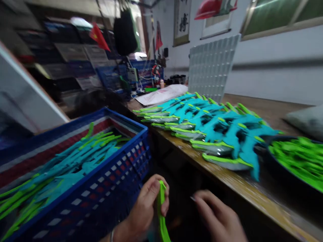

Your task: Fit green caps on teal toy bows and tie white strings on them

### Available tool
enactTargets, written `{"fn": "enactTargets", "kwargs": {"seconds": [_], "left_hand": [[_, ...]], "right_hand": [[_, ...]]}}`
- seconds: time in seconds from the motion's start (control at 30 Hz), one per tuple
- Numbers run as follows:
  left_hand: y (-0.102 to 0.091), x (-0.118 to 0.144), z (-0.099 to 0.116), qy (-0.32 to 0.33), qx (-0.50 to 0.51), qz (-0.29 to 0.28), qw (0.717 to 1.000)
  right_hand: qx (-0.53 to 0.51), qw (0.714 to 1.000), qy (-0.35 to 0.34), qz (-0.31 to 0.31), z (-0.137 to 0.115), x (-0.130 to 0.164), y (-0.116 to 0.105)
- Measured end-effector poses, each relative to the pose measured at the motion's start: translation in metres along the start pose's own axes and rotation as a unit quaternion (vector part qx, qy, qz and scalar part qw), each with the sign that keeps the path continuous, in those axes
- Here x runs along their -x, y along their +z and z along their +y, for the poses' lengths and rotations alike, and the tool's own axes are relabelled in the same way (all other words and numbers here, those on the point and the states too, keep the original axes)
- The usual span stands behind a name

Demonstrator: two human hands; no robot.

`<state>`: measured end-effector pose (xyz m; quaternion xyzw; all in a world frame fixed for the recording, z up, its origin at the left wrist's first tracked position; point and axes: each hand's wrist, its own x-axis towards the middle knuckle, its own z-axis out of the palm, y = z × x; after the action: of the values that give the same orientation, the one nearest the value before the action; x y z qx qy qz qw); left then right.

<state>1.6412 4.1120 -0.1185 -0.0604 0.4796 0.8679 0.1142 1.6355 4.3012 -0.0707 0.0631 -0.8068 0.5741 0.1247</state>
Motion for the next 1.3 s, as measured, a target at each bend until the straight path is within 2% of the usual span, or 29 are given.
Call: {"fn": "enactTargets", "kwargs": {"seconds": [0.07, 0.1, 0.2, 0.3, 0.47, 0.63, 0.73, 1.13, 1.3], "left_hand": [[0.001, 0.006, 0.001, -0.007, 0.013, -0.018, 1.0], [-0.001, 0.007, 0.001, -0.01, 0.028, -0.025, 0.999], [-0.01, 0.009, 0.001, 0.001, 0.083, -0.046, 0.995], [-0.016, 0.01, 0.001, 0.026, 0.121, -0.095, 0.988], [-0.018, 0.007, 0.002, 0.036, 0.187, -0.173, 0.966], [-0.021, 0.009, 0.002, 0.032, 0.198, -0.175, 0.964], [-0.023, 0.011, 0.003, 0.026, 0.189, -0.18, 0.965], [-0.027, 0.006, -0.006, 0.055, 0.179, -0.205, 0.961], [-0.026, 0.005, -0.007, 0.064, 0.187, -0.208, 0.958]], "right_hand": [[-0.064, 0.991, 0.064, -0.098, -0.014, 0.003, 0.019], [-0.111, 0.982, 0.093, -0.117, -0.019, 0.003, 0.031], [-0.22, 0.952, 0.16, -0.14, -0.027, 0.001, 0.059], [-0.249, 0.939, 0.188, -0.146, -0.027, 0.006, 0.069], [-0.247, 0.943, 0.162, -0.155, -0.029, 0.017, 0.068], [-0.137, 0.981, 0.062, -0.125, -0.035, 0.021, 0.068], [-0.109, 0.986, 0.02, -0.128, -0.036, 0.023, 0.067], [-0.125, 0.973, -0.007, -0.192, -0.028, 0.011, 0.06], [-0.149, 0.972, 0.022, -0.179, -0.028, 0.009, 0.061]]}}
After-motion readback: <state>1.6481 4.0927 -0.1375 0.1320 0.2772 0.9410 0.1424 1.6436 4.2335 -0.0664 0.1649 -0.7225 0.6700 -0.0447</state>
